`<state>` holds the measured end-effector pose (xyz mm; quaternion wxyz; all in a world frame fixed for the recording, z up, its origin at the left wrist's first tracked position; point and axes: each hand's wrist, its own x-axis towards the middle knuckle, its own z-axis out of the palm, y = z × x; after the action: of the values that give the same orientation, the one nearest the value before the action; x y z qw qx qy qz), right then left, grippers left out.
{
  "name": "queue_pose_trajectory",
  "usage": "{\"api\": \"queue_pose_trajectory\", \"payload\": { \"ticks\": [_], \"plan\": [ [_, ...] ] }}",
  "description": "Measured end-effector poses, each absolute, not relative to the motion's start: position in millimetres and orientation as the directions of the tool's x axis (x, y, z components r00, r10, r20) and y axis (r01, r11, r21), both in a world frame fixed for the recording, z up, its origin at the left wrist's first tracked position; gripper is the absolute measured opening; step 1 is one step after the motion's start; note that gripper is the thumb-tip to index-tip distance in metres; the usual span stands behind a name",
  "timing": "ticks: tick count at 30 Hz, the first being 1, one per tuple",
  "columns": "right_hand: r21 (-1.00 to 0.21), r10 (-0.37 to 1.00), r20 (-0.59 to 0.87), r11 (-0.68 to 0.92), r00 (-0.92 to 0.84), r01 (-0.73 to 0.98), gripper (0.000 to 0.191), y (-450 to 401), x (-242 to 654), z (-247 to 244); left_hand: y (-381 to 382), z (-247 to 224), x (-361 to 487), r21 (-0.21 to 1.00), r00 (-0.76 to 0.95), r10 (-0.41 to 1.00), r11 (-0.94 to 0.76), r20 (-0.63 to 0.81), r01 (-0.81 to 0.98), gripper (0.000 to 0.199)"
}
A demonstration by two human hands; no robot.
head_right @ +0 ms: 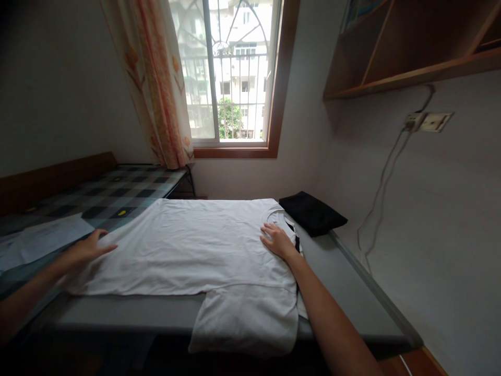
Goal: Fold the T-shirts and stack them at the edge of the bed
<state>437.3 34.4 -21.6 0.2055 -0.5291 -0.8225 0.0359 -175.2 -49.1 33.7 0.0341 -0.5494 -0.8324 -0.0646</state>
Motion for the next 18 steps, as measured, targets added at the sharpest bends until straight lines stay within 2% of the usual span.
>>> {"api": "queue_pose_trajectory", "payload": {
  "ticks": [3, 8, 10, 13, 15, 16, 18],
  "plan": [
    [-0.294, 0.87, 0.333, 0.462, -0.364, 0.837, 0.043, 37.1, 438.8, -25.5, -60.5, 37.7, -180.8, 0.121, -0.417, 0.9, 0.403, 0.13, 0.907, 0.045],
    [-0.322, 0.855, 0.371, 0.484, -0.362, 0.814, 0.039, 39.0, 439.8, -29.1, -72.3, 44.5, -193.4, 0.111, -0.408, 0.898, 0.394, 0.164, 0.913, 0.04],
    [-0.317, 0.854, 0.372, 0.484, -0.363, 0.816, 0.039, 38.7, 439.7, -28.8, -73.4, 42.7, -196.9, 0.055, -0.383, 0.907, 0.379, 0.175, 0.924, 0.041],
    [-0.299, 0.854, 0.367, 0.483, -0.368, 0.823, 0.04, 38.2, 439.5, -27.6, -68.5, 41.1, -189.2, -0.097, -0.337, 0.92, 0.361, 0.2, 0.928, 0.045],
    [-0.289, 0.857, 0.359, 0.479, -0.37, 0.829, 0.041, 38.1, 439.5, -26.9, -59.4, 41.4, -172.8, -0.152, -0.268, 0.934, 0.308, 0.237, 0.939, 0.045],
    [-0.285, 0.858, 0.355, 0.477, -0.371, 0.831, 0.041, 38.0, 439.4, -26.7, -53.1, 41.0, -161.4, -0.142, -0.203, 0.945, 0.245, 0.257, 0.959, 0.044],
    [-0.277, 0.861, 0.348, 0.473, -0.371, 0.837, 0.041, 37.7, 439.0, -26.6, -37.6, 37.2, -132.9, -0.037, -0.05, 0.958, 0.063, 0.282, 0.997, 0.042]
  ]
}}
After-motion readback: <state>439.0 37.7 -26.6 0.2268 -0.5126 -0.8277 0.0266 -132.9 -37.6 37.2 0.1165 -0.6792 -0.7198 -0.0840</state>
